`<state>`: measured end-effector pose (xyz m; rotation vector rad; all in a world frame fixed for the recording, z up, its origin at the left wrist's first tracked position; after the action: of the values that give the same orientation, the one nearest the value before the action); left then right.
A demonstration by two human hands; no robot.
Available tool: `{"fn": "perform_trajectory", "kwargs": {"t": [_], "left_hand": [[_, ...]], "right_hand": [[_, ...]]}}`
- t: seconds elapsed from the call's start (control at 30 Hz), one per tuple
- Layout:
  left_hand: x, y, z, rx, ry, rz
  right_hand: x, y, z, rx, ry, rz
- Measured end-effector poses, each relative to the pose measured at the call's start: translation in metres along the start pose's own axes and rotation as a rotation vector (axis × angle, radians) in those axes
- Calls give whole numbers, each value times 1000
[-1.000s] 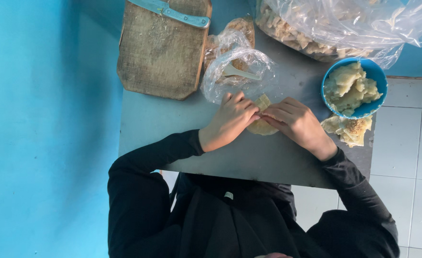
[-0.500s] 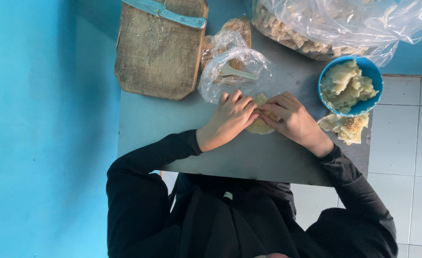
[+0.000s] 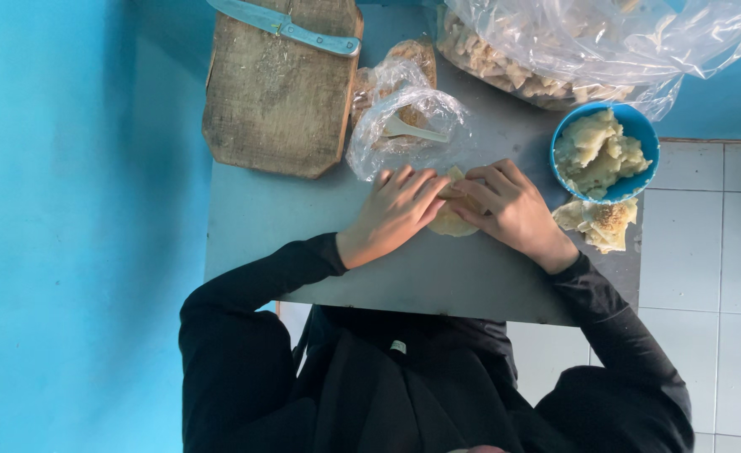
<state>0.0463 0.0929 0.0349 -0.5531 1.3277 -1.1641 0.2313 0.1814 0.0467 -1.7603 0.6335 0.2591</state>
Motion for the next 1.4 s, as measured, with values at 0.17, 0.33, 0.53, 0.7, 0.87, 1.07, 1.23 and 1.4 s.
{"fn": "perform_trajectory", "kwargs": {"t": [0.17,0.33,0.53,0.7,0.87,1.07,1.23,1.4], "left_hand": [[20,-18,-5,37,54,45],[30,-16,-8,52,68,34],[32,-10,-11,99,88,30],[33,-7,-11,151,69,15],[30,-8,-13,161,79,-25],[30,-8,-19,209,-4,-26],[30,-8,-23,214,45,-25],[29,-4,-22,210,58,-43]], "right_hand": [[4,12,13,-107,156,91],[19,21,33,-521,614,77],[25,15,40,-999,898,119],[17,-6,23,-1348,1059,96],[-10,-108,14,-947,749,186],[-80,-180,46,153,543,455],[-78,-147,49,630,126,359],[-53,-49,15,736,-443,213]]}}
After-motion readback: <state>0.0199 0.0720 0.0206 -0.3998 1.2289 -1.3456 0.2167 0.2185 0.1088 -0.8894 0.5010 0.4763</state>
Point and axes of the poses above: each hand's wrist, its own x-axis away from the middle knuckle, its own y-axis out of the palm, z = x × y, the point moved 3 cm from there along -x, towards the middle knuckle, and after that the axes turned 7 degrees about -y, right-handed, at the moved point
